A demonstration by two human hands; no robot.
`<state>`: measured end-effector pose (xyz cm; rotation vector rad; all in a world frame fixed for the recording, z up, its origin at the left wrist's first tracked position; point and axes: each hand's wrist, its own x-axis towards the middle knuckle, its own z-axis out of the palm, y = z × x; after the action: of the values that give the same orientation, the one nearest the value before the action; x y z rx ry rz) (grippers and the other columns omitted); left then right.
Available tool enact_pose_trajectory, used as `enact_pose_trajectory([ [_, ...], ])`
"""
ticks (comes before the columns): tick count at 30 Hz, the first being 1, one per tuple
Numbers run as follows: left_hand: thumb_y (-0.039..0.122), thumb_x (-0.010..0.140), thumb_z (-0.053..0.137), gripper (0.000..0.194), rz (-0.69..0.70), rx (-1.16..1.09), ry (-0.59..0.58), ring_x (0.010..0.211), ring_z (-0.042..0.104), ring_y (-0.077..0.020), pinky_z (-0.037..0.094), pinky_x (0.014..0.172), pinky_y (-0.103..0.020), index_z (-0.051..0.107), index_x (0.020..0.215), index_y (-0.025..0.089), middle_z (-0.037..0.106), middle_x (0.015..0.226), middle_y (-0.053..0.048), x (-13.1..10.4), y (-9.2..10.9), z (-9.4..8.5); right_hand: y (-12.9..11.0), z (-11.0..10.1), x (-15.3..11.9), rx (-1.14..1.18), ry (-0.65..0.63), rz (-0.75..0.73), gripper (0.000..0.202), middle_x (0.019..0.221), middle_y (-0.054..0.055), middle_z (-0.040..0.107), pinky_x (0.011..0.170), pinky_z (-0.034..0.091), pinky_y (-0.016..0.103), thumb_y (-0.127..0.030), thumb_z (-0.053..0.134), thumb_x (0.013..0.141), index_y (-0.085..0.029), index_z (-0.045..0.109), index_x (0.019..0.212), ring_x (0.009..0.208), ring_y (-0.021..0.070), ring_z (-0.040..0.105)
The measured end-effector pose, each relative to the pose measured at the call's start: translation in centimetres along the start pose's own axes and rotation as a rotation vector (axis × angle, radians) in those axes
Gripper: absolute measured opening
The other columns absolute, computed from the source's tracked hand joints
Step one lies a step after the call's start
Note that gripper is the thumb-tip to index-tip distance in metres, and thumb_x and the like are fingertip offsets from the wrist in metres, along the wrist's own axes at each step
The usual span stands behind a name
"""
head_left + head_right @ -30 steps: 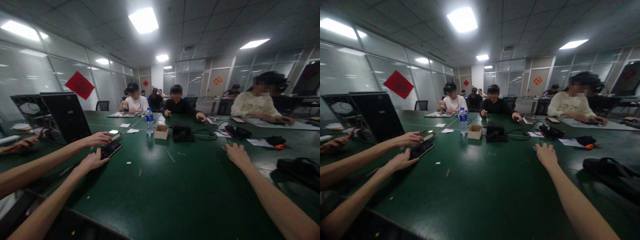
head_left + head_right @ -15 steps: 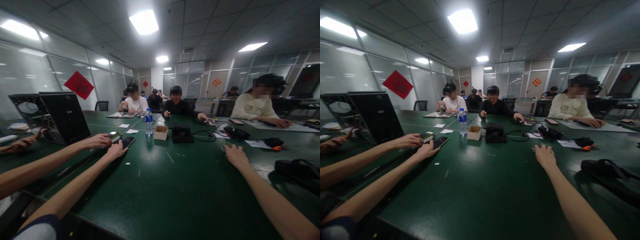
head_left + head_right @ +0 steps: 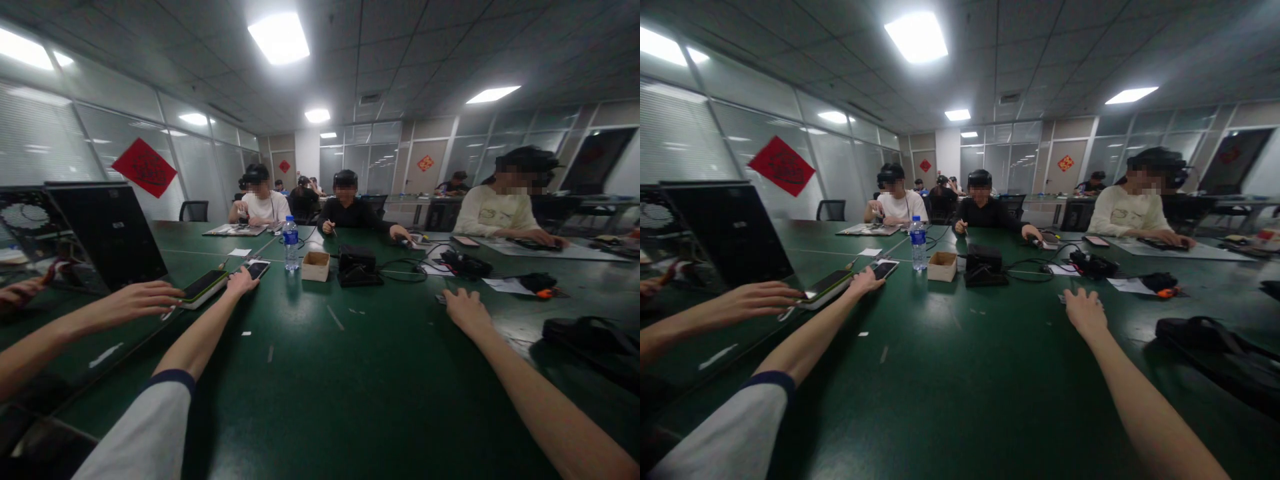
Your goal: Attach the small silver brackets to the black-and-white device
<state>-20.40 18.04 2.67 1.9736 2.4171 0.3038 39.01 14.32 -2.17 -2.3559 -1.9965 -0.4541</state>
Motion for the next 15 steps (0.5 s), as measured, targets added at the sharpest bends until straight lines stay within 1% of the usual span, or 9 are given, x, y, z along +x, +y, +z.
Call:
enact_pose_trajectory([
  [1, 0.053, 0.086, 0.049, 0.082, -0.081, 0.013, 0.006, 0.120, 0.042, -0.0402, 0.035, 0.093, -0.043, 0.024, 0.130, -0.011, 0.042, 0.125, -0.040, 0.6, 0.6, 0.5, 0.0, 0.0, 0.0, 0.000, 0.003, 0.002, 0.039, 0.111, 0.018, 0.050, 0.072, 0.043, 0.038, -0.013, 0.027, 0.093, -0.017, 0.055, 0.119, 0.104, 0.0340, 0.049],
  [3, 0.056, 0.083, 0.051, 0.086, -0.189, 0.032, 0.011, 0.122, 0.040, -0.0429, 0.035, 0.094, -0.046, 0.021, 0.133, -0.009, 0.041, 0.128, -0.039, 1.3, 0.9, 1.1, 0.0, 0.1, 0.1, 0.005, -0.013, 0.012, 0.039, 0.111, 0.018, 0.049, 0.072, 0.043, 0.038, -0.013, 0.027, 0.093, -0.018, 0.054, 0.120, 0.104, 0.0345, 0.049],
  [5, 0.057, 0.080, 0.054, 0.088, -0.236, 0.047, 0.010, 0.122, 0.041, -0.0435, 0.036, 0.094, -0.047, 0.023, 0.135, -0.005, 0.042, 0.129, -0.037, 1.5, 0.6, 1.2, 0.1, 0.1, 0.1, 0.009, -0.035, 0.011, 0.039, 0.111, 0.018, 0.049, 0.072, 0.043, 0.037, -0.014, 0.027, 0.093, -0.018, 0.054, 0.121, 0.104, 0.0345, 0.049],
  [8, 0.057, 0.079, 0.054, 0.087, -0.250, 0.073, 0.014, 0.124, 0.041, -0.0425, 0.037, 0.095, -0.047, 0.025, 0.136, -0.001, 0.042, 0.131, -0.035, 1.3, 0.3, 1.3, 0.1, 0.0, 0.1, 0.006, -0.035, 0.002, 0.039, 0.111, 0.018, 0.050, 0.072, 0.043, 0.037, -0.014, 0.027, 0.093, -0.018, 0.054, 0.121, 0.104, 0.0341, 0.049],
  [11, 0.055, 0.082, 0.050, 0.084, -0.228, 0.105, 0.011, 0.125, 0.040, -0.0420, 0.036, 0.096, -0.046, 0.024, 0.138, -0.001, 0.041, 0.133, -0.035, 0.8, 0.7, 1.2, 0.1, -0.1, 0.1, 0.008, -0.029, -0.004, 0.040, 0.111, 0.018, 0.050, 0.071, 0.043, 0.036, -0.013, 0.027, 0.093, -0.018, 0.054, 0.122, 0.103, 0.0339, 0.049],
  [13, 0.054, 0.083, 0.049, 0.083, -0.212, 0.128, -0.003, 0.125, 0.040, -0.0429, 0.037, 0.095, -0.047, 0.023, 0.139, -0.002, 0.042, 0.132, -0.035, 0.2, 0.9, 1.0, 0.2, -0.1, 0.0, 0.009, -0.030, -0.007, 0.041, 0.111, 0.018, 0.050, 0.072, 0.043, 0.037, -0.014, 0.025, 0.093, -0.018, 0.054, 0.122, 0.103, 0.0340, 0.049],
  [15, 0.054, 0.083, 0.049, 0.083, -0.195, 0.148, -0.027, 0.123, 0.042, -0.0439, 0.038, 0.094, -0.048, 0.022, 0.140, -0.001, 0.044, 0.131, -0.034, -0.9, 0.8, 0.5, 0.2, -0.1, 0.0, 0.011, -0.035, -0.009, 0.041, 0.111, 0.018, 0.050, 0.072, 0.043, 0.037, -0.014, 0.025, 0.093, -0.018, 0.054, 0.122, 0.104, 0.0343, 0.049],
])
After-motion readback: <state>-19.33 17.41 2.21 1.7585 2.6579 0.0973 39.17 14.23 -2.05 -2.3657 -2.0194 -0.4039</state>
